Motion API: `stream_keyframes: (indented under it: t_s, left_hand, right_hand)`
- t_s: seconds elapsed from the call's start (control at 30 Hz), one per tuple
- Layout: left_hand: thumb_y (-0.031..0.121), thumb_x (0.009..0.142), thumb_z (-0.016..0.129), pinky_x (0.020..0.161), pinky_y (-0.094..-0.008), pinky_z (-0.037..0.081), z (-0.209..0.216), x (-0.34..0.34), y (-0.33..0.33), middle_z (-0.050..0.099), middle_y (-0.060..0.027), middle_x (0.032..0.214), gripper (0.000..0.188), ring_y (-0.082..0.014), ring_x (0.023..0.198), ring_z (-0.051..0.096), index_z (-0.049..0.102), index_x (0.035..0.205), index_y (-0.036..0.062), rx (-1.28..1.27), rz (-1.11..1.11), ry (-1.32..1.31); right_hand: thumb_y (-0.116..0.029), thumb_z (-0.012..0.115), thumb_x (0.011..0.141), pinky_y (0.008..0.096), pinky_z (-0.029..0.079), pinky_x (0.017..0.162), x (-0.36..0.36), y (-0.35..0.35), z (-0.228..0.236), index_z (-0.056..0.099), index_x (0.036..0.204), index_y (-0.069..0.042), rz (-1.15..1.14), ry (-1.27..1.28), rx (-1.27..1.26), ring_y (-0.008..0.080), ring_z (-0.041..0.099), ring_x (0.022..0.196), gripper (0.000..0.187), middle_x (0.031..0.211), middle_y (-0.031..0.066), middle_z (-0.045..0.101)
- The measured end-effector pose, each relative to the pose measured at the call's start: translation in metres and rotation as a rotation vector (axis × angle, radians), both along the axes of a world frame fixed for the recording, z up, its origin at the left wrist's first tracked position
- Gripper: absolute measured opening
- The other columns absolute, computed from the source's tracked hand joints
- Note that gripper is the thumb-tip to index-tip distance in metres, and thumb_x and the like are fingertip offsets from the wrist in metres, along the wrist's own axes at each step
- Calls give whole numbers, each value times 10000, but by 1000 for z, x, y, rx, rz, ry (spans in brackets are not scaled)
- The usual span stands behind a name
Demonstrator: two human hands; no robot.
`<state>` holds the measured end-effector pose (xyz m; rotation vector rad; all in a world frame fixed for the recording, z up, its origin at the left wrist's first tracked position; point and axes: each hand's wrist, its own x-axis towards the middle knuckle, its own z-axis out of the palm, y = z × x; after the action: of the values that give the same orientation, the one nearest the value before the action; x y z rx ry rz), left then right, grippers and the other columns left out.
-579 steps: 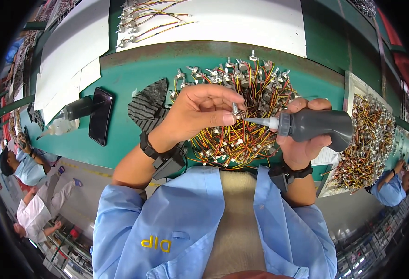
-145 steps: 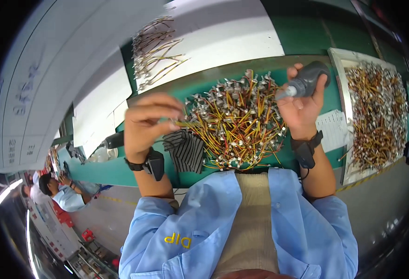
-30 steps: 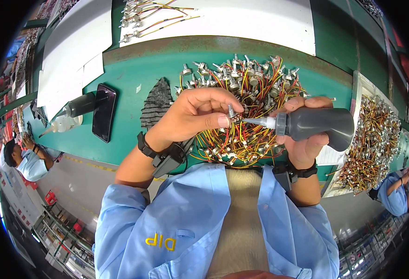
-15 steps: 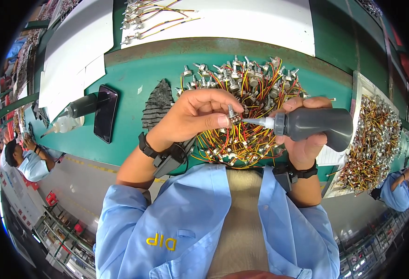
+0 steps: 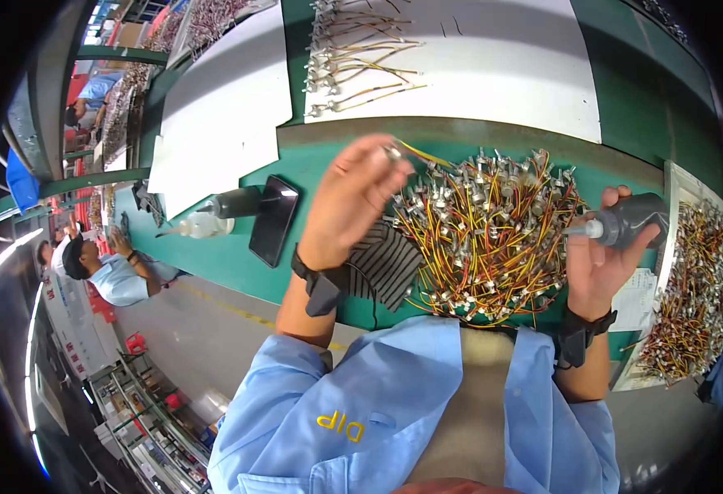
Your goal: The person picks up a potentiometer from a pile, applies glue to it from a squeeze bottle, and places it onto a white board, occasionally wiping the bottle tip with a cloth.
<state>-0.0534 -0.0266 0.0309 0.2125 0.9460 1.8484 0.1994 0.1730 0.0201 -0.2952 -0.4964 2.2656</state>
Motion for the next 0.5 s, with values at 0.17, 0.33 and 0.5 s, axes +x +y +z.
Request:
stream_keyframes:
  t_s: [0.17, 0.33, 0.5]
  left_hand:
    - [80, 938, 574, 779, -243, 541, 0, -76, 2, 661, -93, 993, 207, -175, 922, 651, 600, 1109, -33, -337, 130, 506]
    - [95, 866, 653, 745, -309, 519, -11, -111, 7, 661, -88, 911, 159, -229, 869, 635, 678, 998, 11, -607, 98, 1148]
    - [88, 775, 705, 739, -377, 476, -24, -116, 6, 630, -98, 861, 116, -291, 836, 581, 724, 886, 62, -718, 127, 1872]
  right_hand:
    - [-481, 496, 953, 306, 495, 793, 1, 3, -4, 428, 1235, -53, 59, 74, -7, 79, 440, 456, 516, 1144, 73, 529]
    - [-488, 485, 956, 281, 496, 720, -2, -2, -1, 428, 1236, -52, 42, 32, 27, 78, 425, 436, 521, 1138, 80, 533]
    - [-494, 478, 957, 254, 472, 630, -4, -3, -2, 432, 1230, -54, 71, 29, 19, 73, 419, 438, 519, 1123, 80, 541]
